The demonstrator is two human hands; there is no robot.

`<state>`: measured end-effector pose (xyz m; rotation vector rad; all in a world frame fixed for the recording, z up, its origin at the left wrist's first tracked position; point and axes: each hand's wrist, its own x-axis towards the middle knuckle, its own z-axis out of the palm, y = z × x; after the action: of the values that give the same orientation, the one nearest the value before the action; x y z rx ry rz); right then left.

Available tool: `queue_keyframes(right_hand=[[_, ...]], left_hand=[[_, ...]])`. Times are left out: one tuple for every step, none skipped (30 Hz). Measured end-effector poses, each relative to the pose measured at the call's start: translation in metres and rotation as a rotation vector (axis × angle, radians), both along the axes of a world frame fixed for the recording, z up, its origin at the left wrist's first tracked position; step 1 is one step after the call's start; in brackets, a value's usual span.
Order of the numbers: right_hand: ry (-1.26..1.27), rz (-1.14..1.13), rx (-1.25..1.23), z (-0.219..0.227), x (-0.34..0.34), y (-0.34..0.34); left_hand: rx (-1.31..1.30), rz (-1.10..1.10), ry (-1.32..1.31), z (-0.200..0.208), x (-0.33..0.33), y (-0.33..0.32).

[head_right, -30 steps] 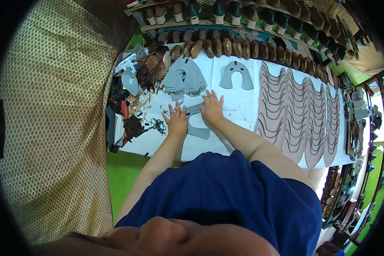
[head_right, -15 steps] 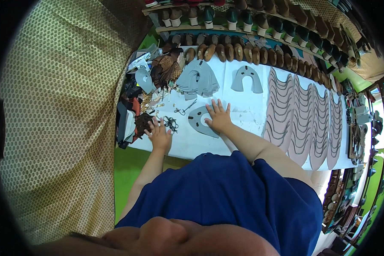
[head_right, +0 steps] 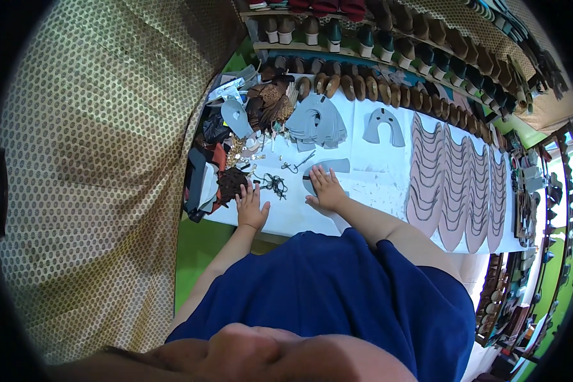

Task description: Organizing and arranging cut-out shoe upper components on a workspace.

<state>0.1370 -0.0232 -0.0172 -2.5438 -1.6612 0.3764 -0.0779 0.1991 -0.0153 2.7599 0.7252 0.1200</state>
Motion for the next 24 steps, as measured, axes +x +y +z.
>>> queue_keyframes(right_hand=[[-0.045,0.008,-0.004,-0.001,-0.003,0.001],[-0.048,0.002,-0.004,-0.002,-0.003,0.001],[-0.036,-0.01,-0.032,0.001,-0.005,0.002],[-0.024,-0.023,-0.059,0.003,-0.007,0.003],[-0.025,-0.031,-0.058,0.0,-0.01,0.002],[-0.006,-0.019,-0.06,0.0,-0.013,0.0],[0.012,-0.006,-0.061,0.0,-0.015,0.0],[0.009,-0.015,-0.06,0.001,-0.016,0.002],[-0.02,-0.036,-0.072,0.004,-0.016,0.005],[-0.048,-0.056,-0.084,0.006,-0.017,0.008],[-0.051,-0.062,-0.083,0.004,-0.016,0.01],[-0.022,-0.094,-0.075,0.002,-0.014,0.009],[0.008,-0.125,-0.066,-0.001,-0.013,0.008],[0.006,-0.13,-0.066,-0.003,-0.011,0.007],[-0.043,-0.15,-0.055,-0.001,-0.009,0.008],[-0.093,-0.169,-0.045,-0.001,-0.008,0.01],[-0.092,-0.174,-0.045,-0.002,-0.006,0.012],[-0.073,-0.181,-0.07,-0.002,-0.004,0.015],[-0.053,-0.186,-0.094,-0.002,-0.004,0.017],[-0.053,-0.192,-0.093,-0.003,-0.006,0.018],[-0.02,-0.177,-0.088,-0.003,-0.008,0.018],[0.014,-0.161,-0.082,-0.003,-0.011,0.019],[0.012,-0.163,-0.082,-0.003,-0.013,0.019],[-0.055,-0.163,-0.091,0.002,-0.017,0.023]], left_hand=[[-0.018,-0.005,0.011,-0.001,0.0,0.001],[-0.035,-0.011,0.022,-0.001,0.001,0.001],[-0.034,-0.018,0.021,0.002,0.001,0.001],[-0.018,-0.012,0.05,0.005,0.001,0.0],[-0.002,-0.005,0.079,0.008,0.002,-0.001],[-0.004,-0.006,0.081,0.008,0.003,-0.001],[-0.004,-0.015,0.077,0.009,0.002,-0.001],[-0.012,-0.015,0.076,0.009,0.002,-0.001],[-0.02,-0.013,0.074,0.008,0.001,0.001],[0.005,-0.004,0.072,0.006,0.001,0.0],[0.007,-0.011,0.068,0.005,0.001,0.002],[0.002,-0.013,0.083,0.005,0.001,0.001],[-0.002,-0.015,0.097,0.005,0.001,0.001],[-0.006,-0.02,0.093,0.005,0.001,0.002],[-0.006,-0.026,0.093,0.005,0.002,0.003],[-0.029,-0.031,0.102,0.006,0.003,0.003],[-0.051,-0.035,0.112,0.007,0.003,0.004],[-0.05,-0.042,0.112,0.008,0.003,0.004],[-0.062,-0.044,0.106,0.009,0.003,0.004],[-0.074,-0.046,0.1,0.009,0.003,0.004],[-0.074,-0.049,0.099,0.01,0.003,0.004],[-0.068,-0.051,0.105,0.01,0.003,0.004],[-0.062,-0.053,0.112,0.01,0.004,0.003],[-0.061,-0.052,0.109,0.01,0.003,0.004]])
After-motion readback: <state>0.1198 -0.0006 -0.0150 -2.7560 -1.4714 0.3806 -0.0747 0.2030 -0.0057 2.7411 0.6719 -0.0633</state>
